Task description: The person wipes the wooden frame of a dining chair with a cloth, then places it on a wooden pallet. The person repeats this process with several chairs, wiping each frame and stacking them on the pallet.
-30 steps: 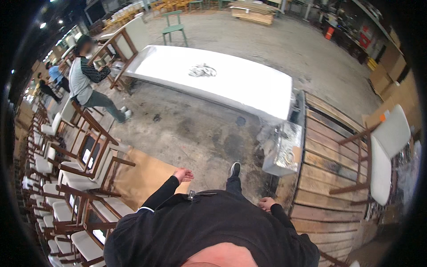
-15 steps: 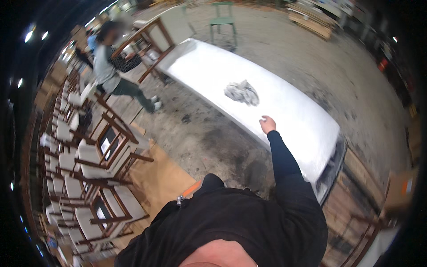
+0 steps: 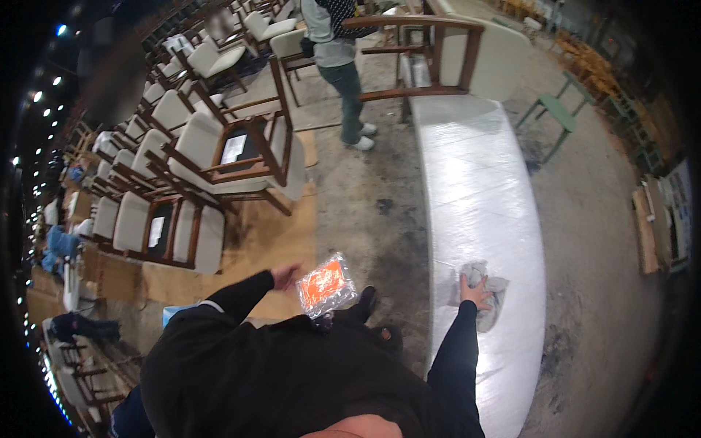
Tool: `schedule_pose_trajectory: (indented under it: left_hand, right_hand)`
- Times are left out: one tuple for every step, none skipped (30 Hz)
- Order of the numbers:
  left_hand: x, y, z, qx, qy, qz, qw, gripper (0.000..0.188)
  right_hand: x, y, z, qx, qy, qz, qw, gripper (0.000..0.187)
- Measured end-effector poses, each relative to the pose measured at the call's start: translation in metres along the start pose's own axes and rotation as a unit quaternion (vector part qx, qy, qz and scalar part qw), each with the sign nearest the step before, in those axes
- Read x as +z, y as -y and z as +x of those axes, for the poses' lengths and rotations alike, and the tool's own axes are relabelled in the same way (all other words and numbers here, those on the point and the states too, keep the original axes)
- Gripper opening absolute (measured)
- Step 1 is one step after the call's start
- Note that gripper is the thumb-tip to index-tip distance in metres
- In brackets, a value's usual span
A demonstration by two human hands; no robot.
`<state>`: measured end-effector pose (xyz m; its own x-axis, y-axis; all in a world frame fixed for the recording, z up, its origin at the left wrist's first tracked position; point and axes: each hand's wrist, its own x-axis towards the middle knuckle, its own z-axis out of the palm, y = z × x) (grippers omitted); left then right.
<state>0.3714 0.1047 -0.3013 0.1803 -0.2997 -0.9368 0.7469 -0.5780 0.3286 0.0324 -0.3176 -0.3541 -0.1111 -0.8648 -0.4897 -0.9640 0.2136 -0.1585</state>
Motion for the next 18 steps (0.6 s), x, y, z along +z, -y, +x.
schedule_pose_trajectory:
  left_hand:
    - [-0.001, -0.040, 0.003, -0.022, 0.071, -0.056, 0.996, 0.051]
    - [0.008, -0.064, 0.006, 0.085, 0.014, -0.060, 0.994, 0.049]
    - [0.014, -0.087, 0.009, 0.129, 0.018, -0.032, 0.991, 0.047]
    - [0.021, -0.101, 0.011, 0.194, 0.007, 0.005, 0.981, 0.045]
    - [0.022, -0.108, 0.011, 0.197, -0.004, -0.004, 0.980, 0.045]
    - [0.027, -0.108, 0.010, 0.221, 0.002, -0.003, 0.975, 0.044]
    - [0.029, -0.105, 0.009, 0.254, 0.004, 0.007, 0.967, 0.044]
    - [0.030, -0.097, 0.005, 0.230, 0.011, -0.006, 0.973, 0.042]
    - [0.030, -0.088, 0.003, 0.208, 0.004, -0.003, 0.978, 0.041]
    - [0.028, -0.078, 0.001, 0.162, -0.022, 0.004, 0.987, 0.040]
    - [0.025, -0.068, -0.001, 0.101, -0.061, 0.022, 0.993, 0.040]
    - [0.022, -0.057, -0.003, 0.052, -0.118, 0.043, 0.991, 0.035]
    - [0.016, -0.048, -0.005, -0.010, -0.161, 0.112, 0.980, 0.039]
    - [0.009, -0.041, -0.005, -0.089, -0.204, 0.111, 0.969, 0.041]
    - [0.002, -0.035, -0.003, -0.115, -0.239, 0.166, 0.950, 0.039]
    - [-0.004, -0.038, 0.003, -0.098, -0.231, 0.230, 0.940, 0.037]
    - [-0.011, -0.039, 0.007, -0.045, -0.216, 0.266, 0.938, 0.037]
    - [-0.015, -0.050, 0.018, 0.002, -0.205, 0.232, 0.951, 0.035]
  right_hand:
    - [0.006, 0.006, -0.001, 0.042, -0.007, -0.032, 0.999, 0.101]
    - [0.013, 0.010, -0.001, 0.039, -0.043, -0.046, 0.997, 0.095]
    - [0.020, 0.010, -0.001, 0.033, -0.085, -0.056, 0.994, 0.089]
    - [0.024, 0.007, 0.003, 0.038, -0.091, -0.065, 0.993, 0.083]
    - [0.028, 0.002, 0.006, -0.006, -0.142, -0.094, 0.985, 0.080]
    - [0.027, -0.008, 0.013, -0.035, -0.154, -0.116, 0.981, 0.077]
    - [0.026, -0.014, 0.019, -0.036, -0.158, -0.146, 0.976, 0.073]
    - [0.017, -0.026, 0.029, -0.073, -0.185, -0.091, 0.976, 0.063]
    - [0.009, -0.032, 0.038, -0.094, -0.184, -0.090, 0.974, 0.061]
    - [-0.006, -0.043, 0.049, -0.107, -0.176, -0.084, 0.975, 0.058]
    - [-0.018, -0.051, 0.057, -0.091, -0.149, -0.093, 0.980, 0.056]
    - [-0.030, -0.060, 0.062, -0.112, -0.191, -0.080, 0.972, 0.054]
    - [-0.042, -0.067, 0.066, -0.086, -0.207, -0.023, 0.974, 0.054]
    - [-0.054, -0.072, 0.069, -0.047, -0.209, 0.029, 0.976, 0.054]
    - [-0.064, -0.078, 0.068, 0.029, -0.186, 0.078, 0.979, 0.055]
    - [-0.070, -0.082, 0.064, 0.026, -0.217, 0.103, 0.970, 0.056]
    - [-0.075, -0.087, 0.058, 0.045, -0.233, 0.129, 0.963, 0.057]
    - [-0.077, -0.091, 0.048, 0.085, -0.246, 0.154, 0.953, 0.058]
